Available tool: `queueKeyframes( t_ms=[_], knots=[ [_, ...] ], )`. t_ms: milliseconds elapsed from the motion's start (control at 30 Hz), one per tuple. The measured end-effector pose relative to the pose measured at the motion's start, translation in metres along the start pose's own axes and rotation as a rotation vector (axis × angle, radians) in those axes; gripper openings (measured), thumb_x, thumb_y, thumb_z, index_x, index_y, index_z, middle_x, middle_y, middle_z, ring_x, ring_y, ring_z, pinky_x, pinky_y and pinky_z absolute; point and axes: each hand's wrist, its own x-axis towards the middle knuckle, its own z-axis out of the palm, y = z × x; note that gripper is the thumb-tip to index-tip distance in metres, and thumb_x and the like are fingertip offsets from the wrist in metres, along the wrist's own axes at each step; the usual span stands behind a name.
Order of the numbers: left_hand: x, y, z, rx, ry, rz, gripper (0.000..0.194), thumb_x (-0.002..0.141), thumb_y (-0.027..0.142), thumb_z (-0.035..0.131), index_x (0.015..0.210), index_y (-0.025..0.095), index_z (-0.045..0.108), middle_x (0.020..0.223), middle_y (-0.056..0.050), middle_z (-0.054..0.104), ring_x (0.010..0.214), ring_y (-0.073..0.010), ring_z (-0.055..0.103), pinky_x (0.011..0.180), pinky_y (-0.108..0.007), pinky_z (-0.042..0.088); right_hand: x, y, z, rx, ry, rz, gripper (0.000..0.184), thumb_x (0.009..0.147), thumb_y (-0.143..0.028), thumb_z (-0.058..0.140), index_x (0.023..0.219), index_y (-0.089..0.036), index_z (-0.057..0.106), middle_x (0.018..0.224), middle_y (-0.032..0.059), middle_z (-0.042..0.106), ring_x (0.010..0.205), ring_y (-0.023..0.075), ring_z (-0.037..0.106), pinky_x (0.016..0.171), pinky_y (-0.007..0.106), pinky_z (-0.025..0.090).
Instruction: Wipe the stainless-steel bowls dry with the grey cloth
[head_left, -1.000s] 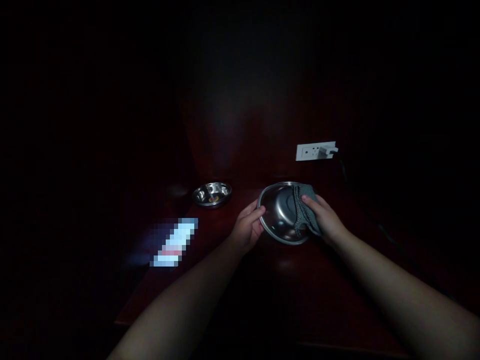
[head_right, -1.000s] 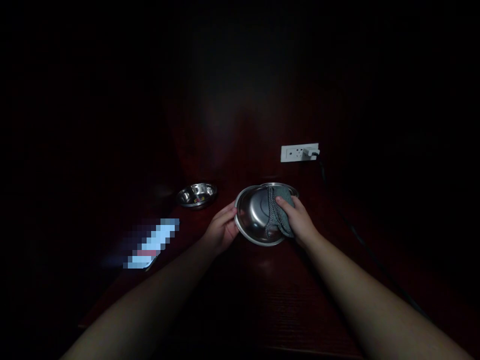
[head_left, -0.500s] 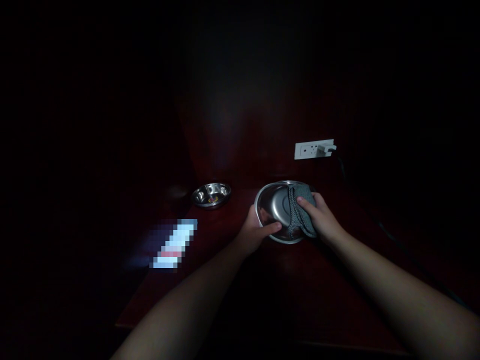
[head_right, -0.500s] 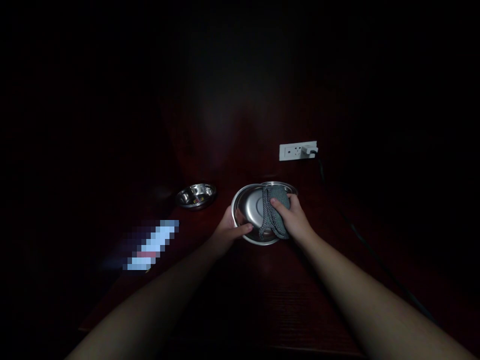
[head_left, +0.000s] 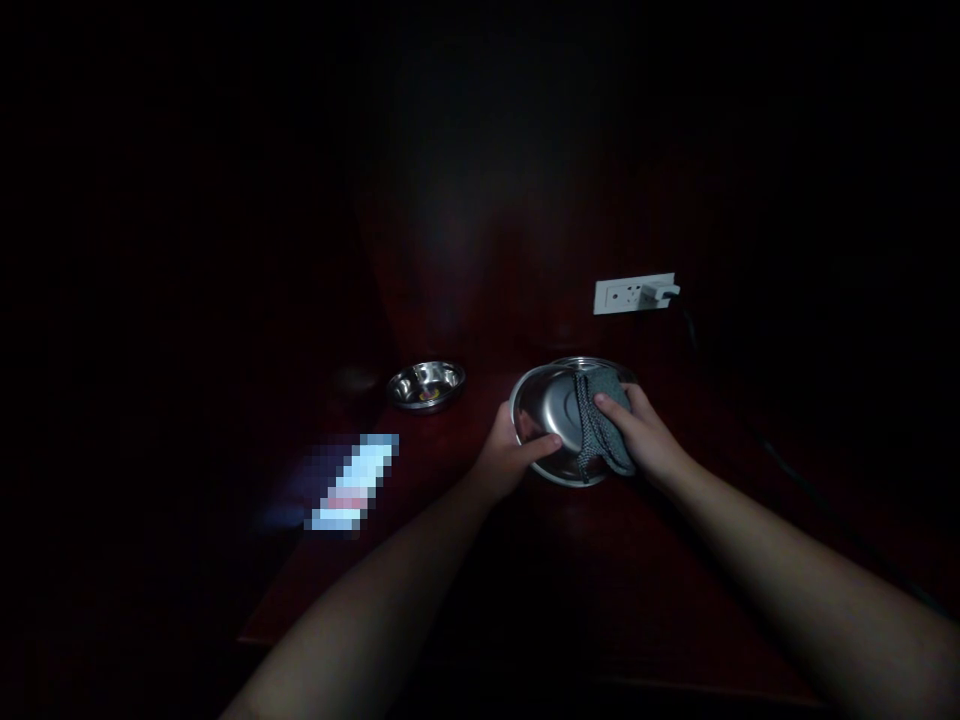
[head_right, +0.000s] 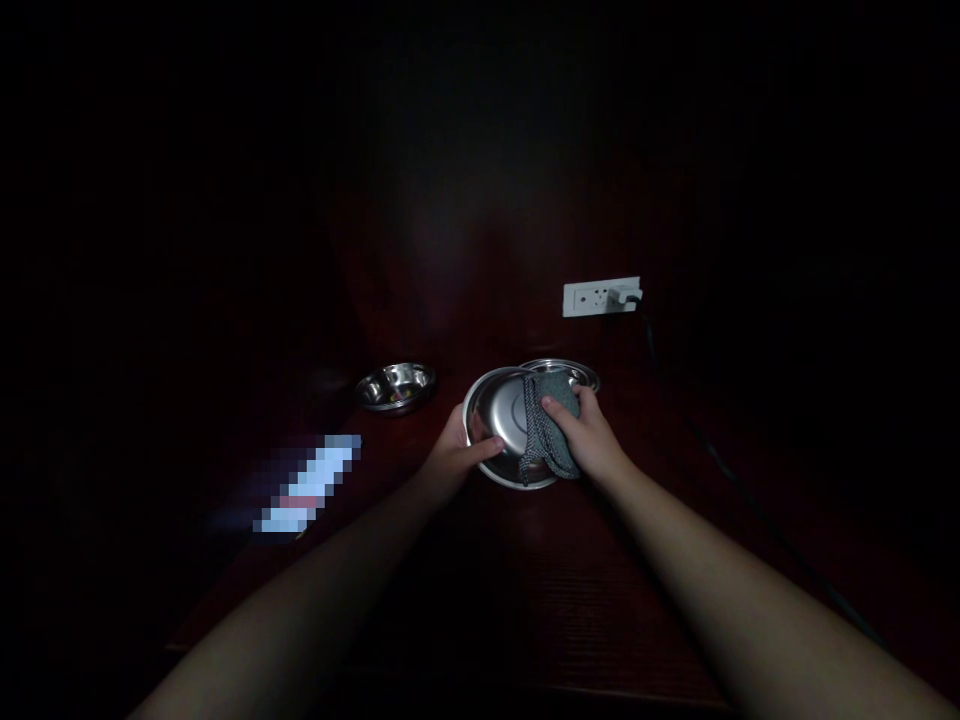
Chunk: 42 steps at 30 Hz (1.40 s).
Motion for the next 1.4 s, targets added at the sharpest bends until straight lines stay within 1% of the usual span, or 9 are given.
queueKeyframes(
  t_ms=[233,400,600,700,1000,1100,1267,1333,1400],
  knots=[
    [-0.002,0.003,0.0,0.036,0.072,-0.026,0.069,0.059,0.02,0.078,0.118,0.017,0.042,0.122,-0.012,0.056,0.117,-0.0289,0.05,0.1,-0.047,0.033,-0.002,-0.002,0.001,-0.002,-0.029,0.012,0.042,0.07,-0.053,0.064,0.097,-0.024,0.051,0.091,0.0009,0.063,0.087,0.0207,0.062,0.077,0.034,0.05],
    [-0.001,0.004,-0.001,0.043,0.132,-0.079,0.069,0.058,0.021,0.078,0.117,0.017,0.043,0.116,-0.011,0.059,0.113,-0.0289,0.053,0.099,-0.047,0.036,0.0,0.005,0.001,-0.003,-0.037,0.025,0.043,0.069,-0.053,0.065,0.099,-0.025,0.052,0.091,0.0009,0.065,0.085,0.0219,0.063,0.076,0.035,0.051],
    [0.002,0.0,-0.002,0.123,0.312,-0.154,0.058,0.059,0.023,0.078,0.109,0.017,0.049,0.109,-0.009,0.062,0.107,-0.0273,0.056,0.097,-0.047,0.038,0.002,0.012,0.002,-0.032,-0.081,0.07,0.044,0.07,-0.054,0.064,0.101,-0.024,0.053,0.095,0.0033,0.066,0.087,0.0227,0.064,0.079,0.037,0.052],
    [0.004,-0.004,-0.006,0.136,0.355,-0.215,0.053,0.059,0.025,0.077,0.105,0.017,0.051,0.103,-0.008,0.064,0.102,-0.0267,0.059,0.094,-0.045,0.041,0.002,0.014,0.002,-0.029,-0.116,0.101,0.047,0.07,-0.055,0.064,0.104,-0.025,0.052,0.099,0.004,0.067,0.089,0.0221,0.064,0.081,0.037,0.051],
    [0.005,-0.003,-0.008,0.159,0.345,-0.3,0.035,0.065,0.032,0.074,0.092,0.016,0.057,0.088,-0.005,0.067,0.086,-0.0213,0.063,0.087,-0.039,0.045,0.0,0.012,0.001,-0.02,-0.183,0.147,0.05,0.071,-0.053,0.064,0.11,-0.024,0.052,0.105,0.0056,0.067,0.092,0.0217,0.065,0.082,0.036,0.052],
    [0.005,-0.004,-0.009,0.16,0.37,-0.3,0.039,0.064,0.033,0.074,0.094,0.016,0.056,0.087,-0.005,0.067,0.086,-0.0208,0.062,0.086,-0.038,0.045,-0.002,0.008,0.002,-0.017,-0.177,0.167,0.049,0.071,-0.051,0.065,0.109,-0.023,0.053,0.103,0.0064,0.068,0.089,0.0219,0.066,0.079,0.036,0.053],
    [0.004,-0.007,-0.011,0.179,0.42,-0.355,0.056,0.06,0.037,0.077,0.106,0.017,0.052,0.096,-0.007,0.065,0.086,-0.02,0.063,0.08,-0.035,0.048,0.001,0.01,0.001,-0.006,-0.136,0.169,0.047,0.068,-0.05,0.068,0.105,-0.023,0.055,0.099,0.0059,0.069,0.088,0.0212,0.066,0.08,0.035,0.053],
    [0.004,-0.004,-0.011,0.146,0.405,-0.385,0.055,0.062,0.039,0.076,0.107,0.017,0.053,0.096,-0.007,0.065,0.081,-0.0195,0.064,0.073,-0.034,0.05,0.003,0.011,0.001,0.026,-0.129,0.18,0.047,0.068,-0.049,0.068,0.105,-0.023,0.055,0.097,0.0056,0.069,0.086,0.0212,0.067,0.08,0.036,0.053],
    [0.005,0.0,-0.011,0.05,0.354,-0.392,0.047,0.067,0.038,0.072,0.105,0.016,0.055,0.093,-0.007,0.066,0.076,-0.0184,0.064,0.067,-0.032,0.051,0.005,0.01,0.001,0.074,-0.112,0.21,0.048,0.068,-0.05,0.068,0.105,-0.022,0.054,0.096,0.0058,0.069,0.082,0.0209,0.067,0.077,0.036,0.054]
  ],
)
